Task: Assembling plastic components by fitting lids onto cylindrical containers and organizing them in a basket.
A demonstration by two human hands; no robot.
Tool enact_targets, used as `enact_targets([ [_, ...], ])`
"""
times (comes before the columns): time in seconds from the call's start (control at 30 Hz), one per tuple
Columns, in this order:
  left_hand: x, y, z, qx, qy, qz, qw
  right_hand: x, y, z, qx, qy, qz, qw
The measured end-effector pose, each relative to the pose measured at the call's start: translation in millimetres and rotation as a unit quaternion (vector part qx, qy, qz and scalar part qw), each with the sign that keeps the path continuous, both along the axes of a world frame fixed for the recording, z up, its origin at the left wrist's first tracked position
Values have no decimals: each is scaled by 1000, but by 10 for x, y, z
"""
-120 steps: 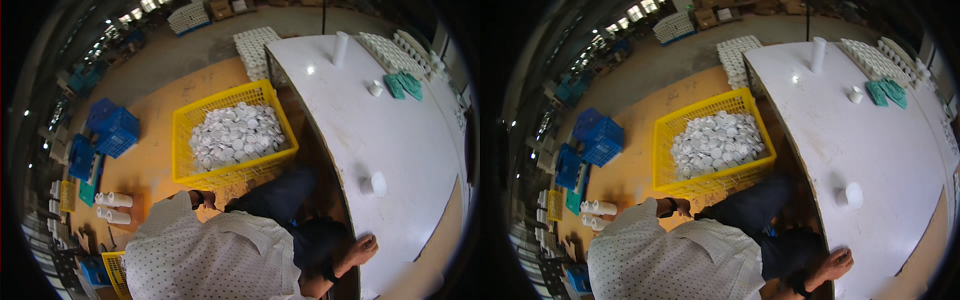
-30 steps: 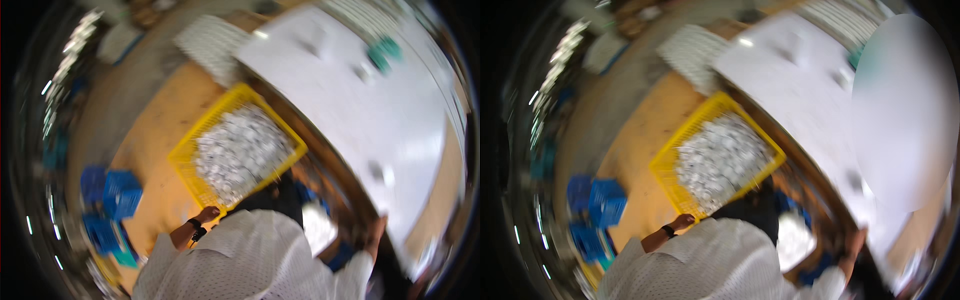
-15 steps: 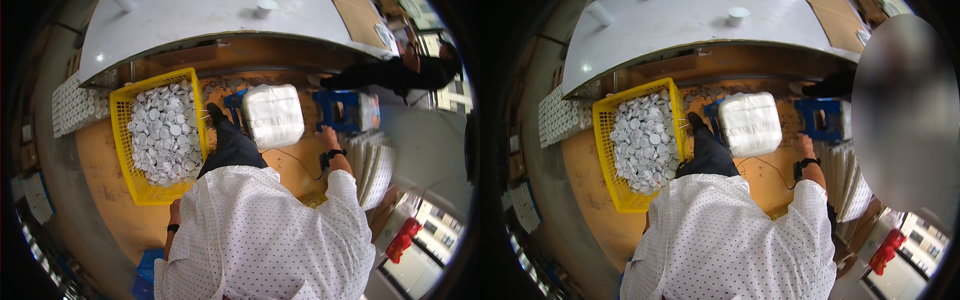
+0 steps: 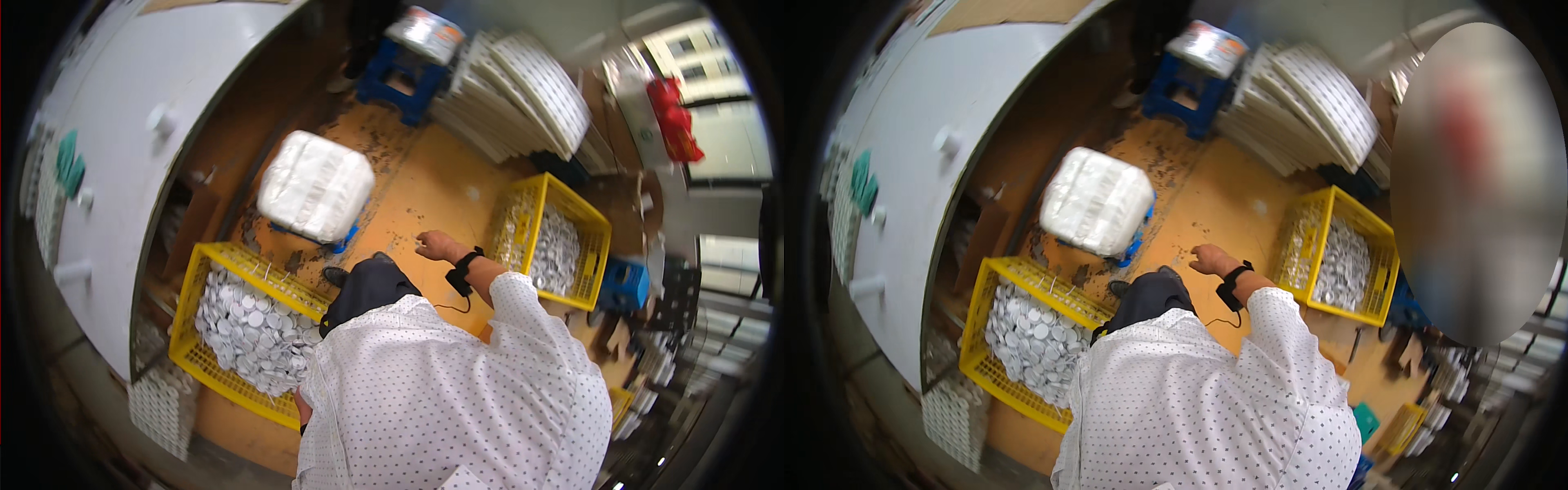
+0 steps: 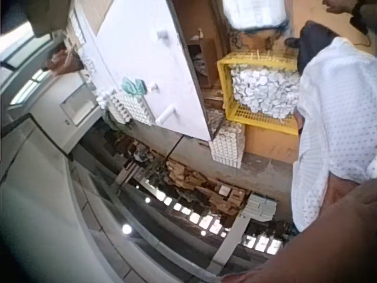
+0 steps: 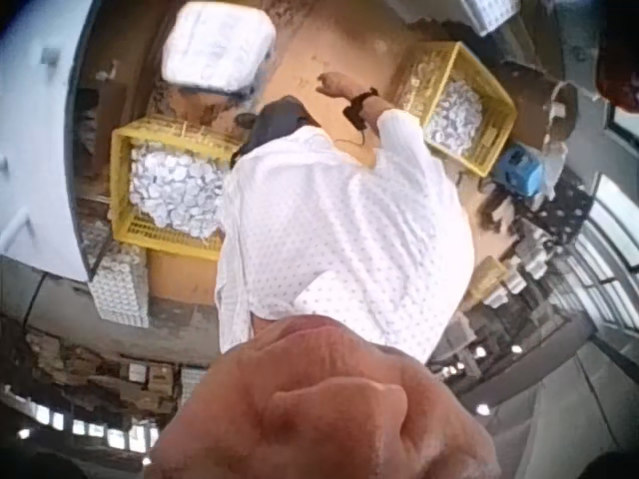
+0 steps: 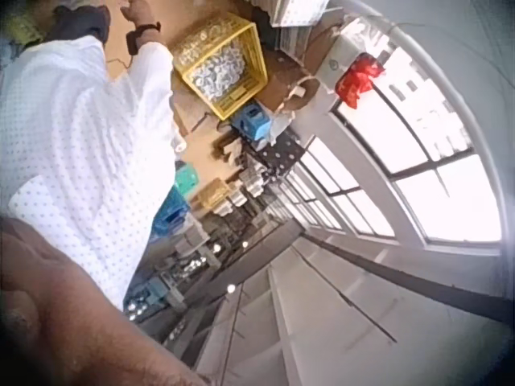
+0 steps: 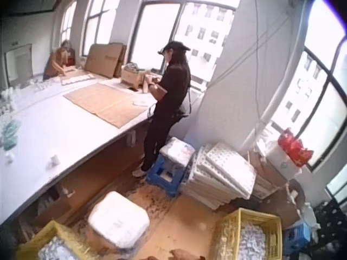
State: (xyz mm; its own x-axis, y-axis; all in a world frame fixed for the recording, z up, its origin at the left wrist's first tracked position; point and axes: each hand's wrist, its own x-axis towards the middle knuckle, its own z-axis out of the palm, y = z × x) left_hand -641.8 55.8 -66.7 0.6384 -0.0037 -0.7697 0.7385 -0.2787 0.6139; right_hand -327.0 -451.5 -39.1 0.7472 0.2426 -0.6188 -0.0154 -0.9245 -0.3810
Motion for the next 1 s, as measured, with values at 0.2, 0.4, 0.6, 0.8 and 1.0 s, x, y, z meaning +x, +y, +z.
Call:
enact_targets([
  [0.2,558,404,82,23,9,-151,988,-474,-369,213,59,-53,-162,984],
  [0.4,1065,329,197,47,18,-265,963,-1523,-1031,101,22,-34,-302,952],
  [0.6,1640,-104,88,54,4,-364,930,-2661,-1343,86,-8,-5,-443,897],
  [0.8,2699,-1417,-481,7,-67,-476,877,-3540,-1222,135,-32,-60,-577,814],
  [1.0,3546,-2562,-417,-2,-122,-578,807,-4434,-488,132,-44,-162,-736,656],
])
